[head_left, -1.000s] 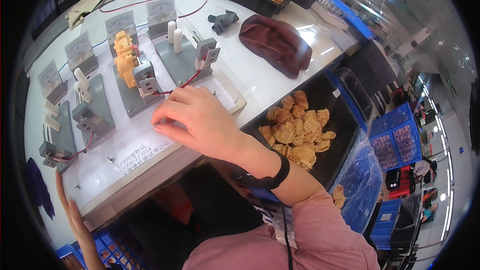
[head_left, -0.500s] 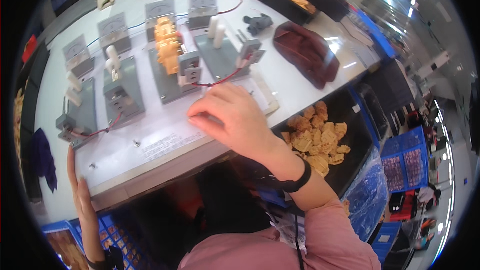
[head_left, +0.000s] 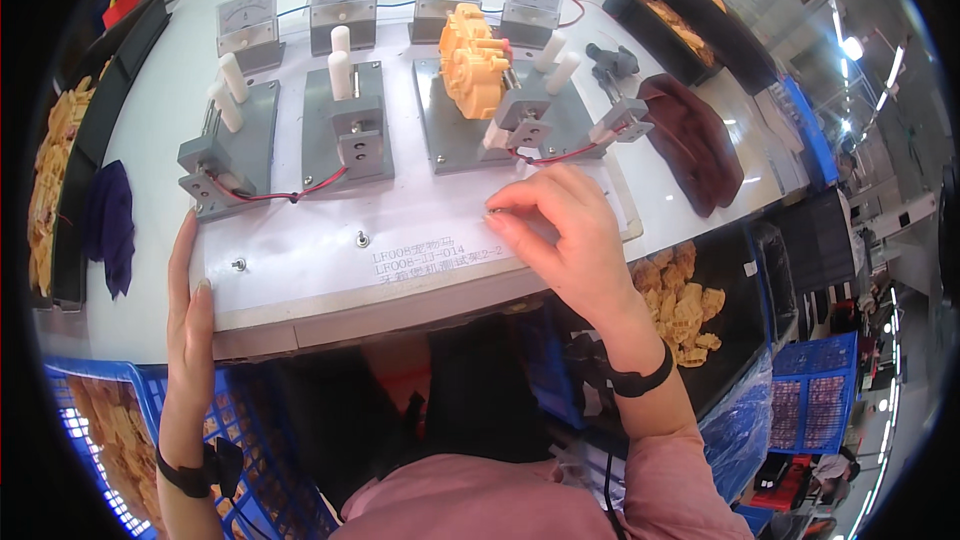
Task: Placing yellow plastic toy components onto a testing jig and monitoring analog meters.
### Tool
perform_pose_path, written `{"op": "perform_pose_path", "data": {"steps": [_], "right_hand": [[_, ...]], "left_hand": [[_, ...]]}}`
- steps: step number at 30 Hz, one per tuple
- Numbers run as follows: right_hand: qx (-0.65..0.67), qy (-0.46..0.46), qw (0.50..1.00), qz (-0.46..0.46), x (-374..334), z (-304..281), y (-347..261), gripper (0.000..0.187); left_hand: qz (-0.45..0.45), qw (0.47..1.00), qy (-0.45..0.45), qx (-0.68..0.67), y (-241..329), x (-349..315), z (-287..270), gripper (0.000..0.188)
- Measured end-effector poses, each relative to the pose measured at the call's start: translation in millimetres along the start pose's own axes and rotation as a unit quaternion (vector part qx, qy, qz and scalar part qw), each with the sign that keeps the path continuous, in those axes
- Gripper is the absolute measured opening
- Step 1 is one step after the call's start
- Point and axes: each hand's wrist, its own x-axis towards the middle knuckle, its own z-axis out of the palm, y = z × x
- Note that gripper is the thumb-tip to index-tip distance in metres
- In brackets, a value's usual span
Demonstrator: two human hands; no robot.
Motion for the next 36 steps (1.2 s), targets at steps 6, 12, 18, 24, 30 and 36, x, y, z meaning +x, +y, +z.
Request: {"op": "perform_pose_path", "data": {"steps": [6,12,18,24,30,36], "right_hand": [[0.006,-0.006,1.0,0.022,-0.1,-0.5,-3.1,0.01],[0.003,-0.003,1.0,0.013,1.7,-0.1,-4.0,0.009],[0.013,-0.015,0.999,0.043,0.9,0.1,-7.1,0.01],[0.01,-0.017,0.999,0.048,0.8,0.7,-8.3,0.01],[0.014,-0.015,0.998,0.052,0.3,1.4,-7.1,0.01],[0.009,-0.018,0.999,0.046,-0.1,1.1,-6.6,0.01]], "left_hand": [[0.003,1.0,0.003,-0.001,2.8,0.1,1.6,0.068],[-0.019,1.0,0.002,0.001,5.7,-0.9,0.3,0.07],[-0.006,1.0,-0.002,0.002,7.2,-0.8,-1.3,0.067],[-0.006,1.0,-0.003,-0.011,11.2,-2.1,-1.9,0.063],[-0.005,1.0,-0.008,-0.026,13.0,-0.8,-1.9,0.063],[-0.008,1.0,-0.007,-0.022,12.0,-1.1,-1.8,0.064]]}}
